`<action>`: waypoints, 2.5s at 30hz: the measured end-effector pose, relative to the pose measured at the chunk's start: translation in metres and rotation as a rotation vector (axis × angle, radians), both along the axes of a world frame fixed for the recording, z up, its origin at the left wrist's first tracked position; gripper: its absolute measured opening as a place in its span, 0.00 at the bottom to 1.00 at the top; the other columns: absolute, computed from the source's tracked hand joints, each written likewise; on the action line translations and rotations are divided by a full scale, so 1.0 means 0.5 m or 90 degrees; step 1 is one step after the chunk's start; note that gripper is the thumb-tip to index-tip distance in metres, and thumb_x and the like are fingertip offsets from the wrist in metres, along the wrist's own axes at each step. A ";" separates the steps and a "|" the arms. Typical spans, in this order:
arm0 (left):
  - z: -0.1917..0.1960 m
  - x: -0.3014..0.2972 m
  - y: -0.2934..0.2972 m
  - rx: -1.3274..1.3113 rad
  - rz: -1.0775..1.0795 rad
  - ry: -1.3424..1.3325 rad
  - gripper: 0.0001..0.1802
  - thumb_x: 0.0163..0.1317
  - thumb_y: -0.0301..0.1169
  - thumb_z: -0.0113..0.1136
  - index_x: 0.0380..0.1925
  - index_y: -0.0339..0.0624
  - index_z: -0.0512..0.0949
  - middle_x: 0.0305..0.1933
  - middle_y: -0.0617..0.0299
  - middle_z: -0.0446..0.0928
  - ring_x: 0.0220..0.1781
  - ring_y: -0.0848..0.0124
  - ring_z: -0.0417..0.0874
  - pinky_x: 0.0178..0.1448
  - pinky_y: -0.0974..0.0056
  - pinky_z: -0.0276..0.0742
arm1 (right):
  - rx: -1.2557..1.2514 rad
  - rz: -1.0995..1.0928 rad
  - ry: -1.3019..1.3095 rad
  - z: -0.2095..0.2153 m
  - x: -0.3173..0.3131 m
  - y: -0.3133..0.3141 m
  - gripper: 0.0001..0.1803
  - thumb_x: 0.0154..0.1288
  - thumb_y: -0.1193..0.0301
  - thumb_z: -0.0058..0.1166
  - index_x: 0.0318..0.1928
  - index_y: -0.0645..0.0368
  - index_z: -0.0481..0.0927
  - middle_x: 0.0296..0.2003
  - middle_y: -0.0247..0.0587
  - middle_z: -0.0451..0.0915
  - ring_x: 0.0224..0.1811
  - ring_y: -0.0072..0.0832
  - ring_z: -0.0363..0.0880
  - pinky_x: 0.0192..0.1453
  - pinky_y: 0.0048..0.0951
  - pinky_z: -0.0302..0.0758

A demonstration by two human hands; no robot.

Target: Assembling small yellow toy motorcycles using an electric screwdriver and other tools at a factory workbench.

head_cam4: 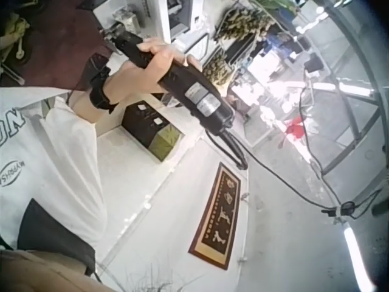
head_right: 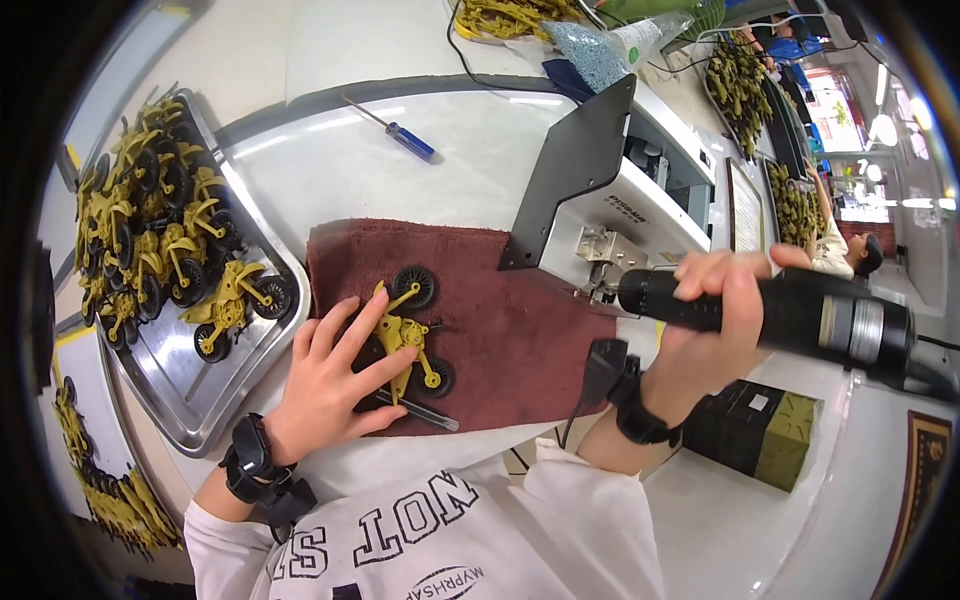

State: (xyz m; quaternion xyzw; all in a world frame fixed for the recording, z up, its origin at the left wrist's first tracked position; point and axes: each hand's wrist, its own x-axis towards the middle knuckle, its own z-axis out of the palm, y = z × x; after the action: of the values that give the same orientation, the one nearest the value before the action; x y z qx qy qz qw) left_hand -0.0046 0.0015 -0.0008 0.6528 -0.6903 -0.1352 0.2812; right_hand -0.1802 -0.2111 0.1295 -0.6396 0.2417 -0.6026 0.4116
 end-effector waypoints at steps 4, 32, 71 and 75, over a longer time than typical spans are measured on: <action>-0.006 0.002 -0.008 -0.004 -0.005 0.022 0.31 0.38 0.47 0.67 0.49 0.61 0.77 0.69 0.48 0.56 0.63 0.52 0.63 0.58 0.54 0.57 | 0.026 0.159 -0.029 -0.012 0.001 0.098 0.22 0.54 0.77 0.51 0.50 0.61 0.60 0.18 0.37 0.68 0.14 0.26 0.67 0.23 0.29 0.69; -0.004 0.014 0.006 -0.026 -0.017 0.096 0.30 0.38 0.43 0.70 0.47 0.56 0.76 0.69 0.50 0.55 0.61 0.56 0.63 0.57 0.57 0.60 | 0.049 0.515 0.040 -0.132 0.173 0.153 0.23 0.57 0.81 0.56 0.48 0.55 0.59 0.21 0.37 0.71 0.17 0.28 0.72 0.27 0.32 0.73; -0.003 0.009 -0.001 -0.016 -0.003 0.049 0.30 0.41 0.46 0.64 0.50 0.62 0.76 0.69 0.51 0.57 0.60 0.54 0.63 0.58 0.55 0.58 | 0.067 0.210 0.073 -0.074 0.195 0.126 0.24 0.54 0.76 0.44 0.54 0.63 0.60 0.19 0.38 0.67 0.15 0.25 0.66 0.24 0.29 0.69; 0.001 0.014 0.000 -0.011 -0.008 0.064 0.31 0.39 0.43 0.67 0.50 0.57 0.75 0.69 0.50 0.55 0.60 0.54 0.64 0.54 0.55 0.62 | 0.049 0.252 0.069 -0.089 0.190 0.115 0.23 0.54 0.77 0.43 0.53 0.62 0.60 0.19 0.37 0.67 0.15 0.25 0.66 0.24 0.29 0.69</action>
State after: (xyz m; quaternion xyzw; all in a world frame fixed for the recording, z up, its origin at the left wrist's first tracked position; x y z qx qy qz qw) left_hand 0.0023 0.0013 -0.0003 0.6383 -0.6808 -0.1633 0.3201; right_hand -0.0850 -0.1538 0.0849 -0.6899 0.1559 -0.4653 0.5322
